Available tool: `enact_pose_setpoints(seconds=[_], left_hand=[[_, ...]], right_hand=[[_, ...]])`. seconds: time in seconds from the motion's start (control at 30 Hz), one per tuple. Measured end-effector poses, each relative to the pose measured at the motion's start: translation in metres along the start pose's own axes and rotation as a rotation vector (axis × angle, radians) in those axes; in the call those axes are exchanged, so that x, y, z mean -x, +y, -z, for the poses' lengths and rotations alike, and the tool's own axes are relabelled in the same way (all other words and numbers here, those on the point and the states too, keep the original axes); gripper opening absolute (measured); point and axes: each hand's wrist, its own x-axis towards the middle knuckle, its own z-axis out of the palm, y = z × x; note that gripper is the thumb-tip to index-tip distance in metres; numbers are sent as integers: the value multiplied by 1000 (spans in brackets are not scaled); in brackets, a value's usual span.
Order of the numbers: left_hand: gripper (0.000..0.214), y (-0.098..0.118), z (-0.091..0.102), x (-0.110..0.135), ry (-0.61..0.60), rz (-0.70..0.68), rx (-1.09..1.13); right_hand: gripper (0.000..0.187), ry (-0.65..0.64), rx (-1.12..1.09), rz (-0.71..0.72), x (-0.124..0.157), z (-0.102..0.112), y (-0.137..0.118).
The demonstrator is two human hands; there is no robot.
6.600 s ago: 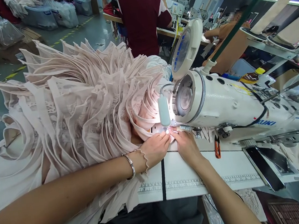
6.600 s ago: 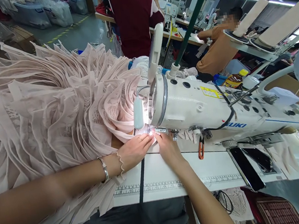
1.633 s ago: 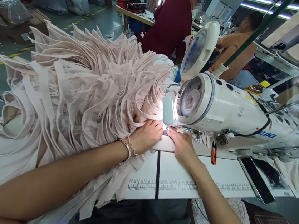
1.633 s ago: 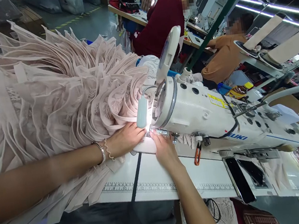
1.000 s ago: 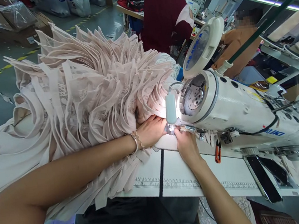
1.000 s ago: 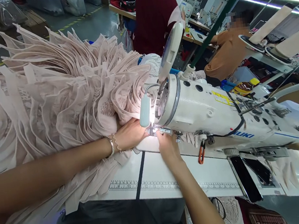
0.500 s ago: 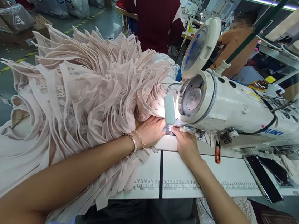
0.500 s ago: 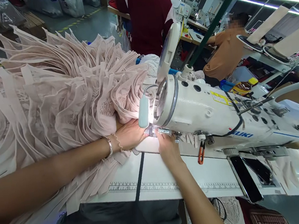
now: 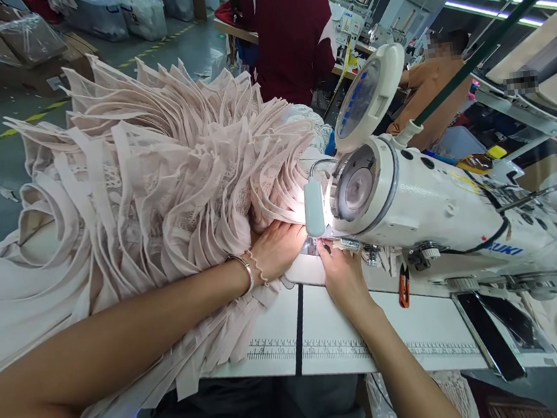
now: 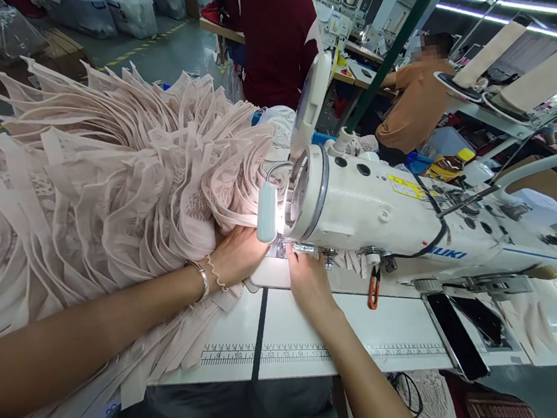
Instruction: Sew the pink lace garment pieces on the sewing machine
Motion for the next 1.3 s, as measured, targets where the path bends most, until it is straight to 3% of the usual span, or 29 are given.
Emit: enact_pose_setpoints(seconds=[0.47,0.7,0.87,0.93,1.1,1.2,1.3], left_hand=[[16,-4,-9,0,72,-17,-36],[20,-2,-6,1,79,-26,-37],[20,-1,0,2,64,-54,-27],[24,-1,1,2,57,-21,-18],[31,-3,-2,-5,141,208,-7],[31,-7,-4,-19,172,301,57],[37,-10,-5,-32,125,254,119]], right_hand=[[71,-62,-16,-22,-1,5,0],[68,78,-43,13,0,-6,5],[63,95,-125,-13,1,-10,9],[59,83,-148,-39,1,-10,8],[49,-15,-139,-125,-3,-6,1],[44,-43,-177,-92,-9,-7,2],[46,20,-233,-7,-9,-10,7]])
